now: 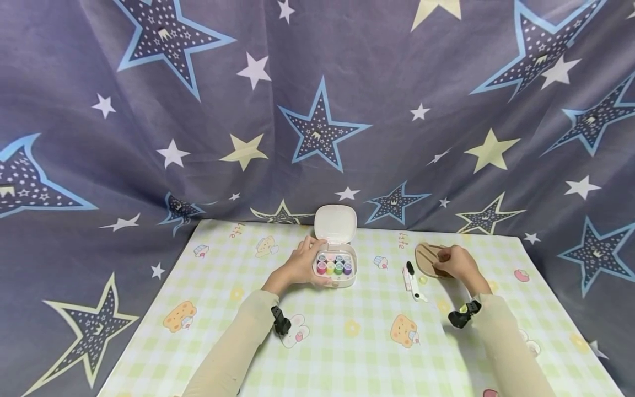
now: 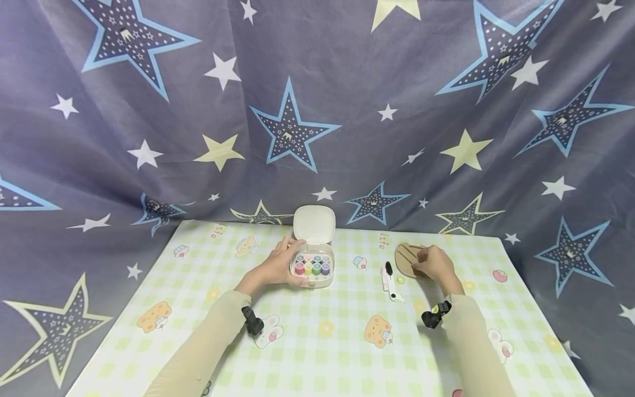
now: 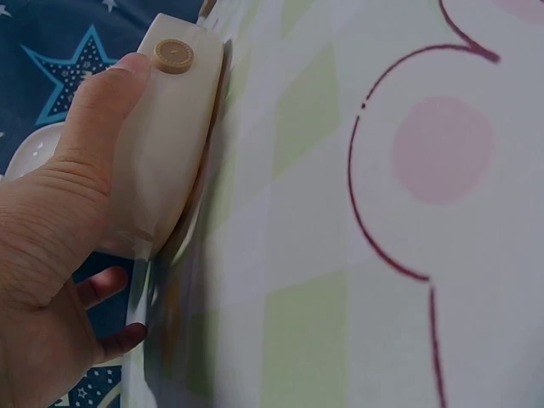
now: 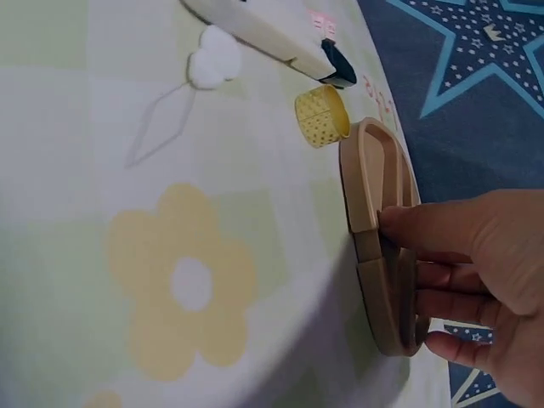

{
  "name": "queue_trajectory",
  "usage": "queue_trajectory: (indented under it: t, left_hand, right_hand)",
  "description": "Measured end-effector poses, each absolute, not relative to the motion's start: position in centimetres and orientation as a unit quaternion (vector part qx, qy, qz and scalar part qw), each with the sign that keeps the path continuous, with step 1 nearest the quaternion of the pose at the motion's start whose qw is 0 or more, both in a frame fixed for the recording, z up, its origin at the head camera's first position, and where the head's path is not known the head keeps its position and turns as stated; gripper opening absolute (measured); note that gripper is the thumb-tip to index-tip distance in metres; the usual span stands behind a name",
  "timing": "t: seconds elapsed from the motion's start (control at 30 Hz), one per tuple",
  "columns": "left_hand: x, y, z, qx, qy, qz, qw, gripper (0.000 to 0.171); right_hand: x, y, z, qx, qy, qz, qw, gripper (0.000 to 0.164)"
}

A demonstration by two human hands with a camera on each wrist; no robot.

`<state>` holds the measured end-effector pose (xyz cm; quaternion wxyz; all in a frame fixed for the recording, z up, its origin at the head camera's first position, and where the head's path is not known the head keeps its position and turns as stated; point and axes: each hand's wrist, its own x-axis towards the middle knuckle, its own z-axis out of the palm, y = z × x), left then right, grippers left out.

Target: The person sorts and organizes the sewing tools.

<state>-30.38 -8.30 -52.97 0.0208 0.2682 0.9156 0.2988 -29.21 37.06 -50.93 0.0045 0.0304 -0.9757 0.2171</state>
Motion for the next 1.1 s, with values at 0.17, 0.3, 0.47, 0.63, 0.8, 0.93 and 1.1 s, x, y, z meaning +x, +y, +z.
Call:
queue_trajectory:
  t: [0.17,0.3,0.47,0.63,0.8,0.93,1.1]
  left_hand:
    - [-30.5,-8.3,-53.2,0.265,0.917,0.298,0.025,0.115]
    - [-30.5,-8.4,-53.3,0.265,0.915,0.302,0.024,0.115]
    - [-30.5,-8.4,-53.4,0.268,0.917,0.295,0.025,0.115]
    - [-30.5,-8.4,-53.0,0.268,0.918,0.292,0.031,0.115]
    - [-30.5,-8.4,-52.9,0.266,0.919,0.288,0.031,0.115]
    - [-30.6,-8.3,-53.1,0.268,0.921,0.282,0.032,0.115]
    - [-30.6,-8.3,-53.1,0.267,0.920,0.285,0.032,0.116]
  right_hand:
    - [-29.1,36.9,-51.2,0.021,-0.973,0.230,0.009,0.023]
    - [-29.0,37.1,-51.2,0.025,-0.973,0.228,0.009,0.029]
    - [-29.1,37.3,-51.2,0.025,-0.974,0.224,-0.006,0.038]
    - [-29.3,37.5,-51.5,0.011,-0.972,0.233,-0.012,0.042]
    - [-29.3,37.7,-52.0,0.004,-0.972,0.236,0.001,0.040]
    - [-29.3,37.7,-52.2,0.004,-0.974,0.227,0.016,0.037]
    - [-29.4,37.5,-52.1,0.014,-0.972,0.233,0.032,0.037]
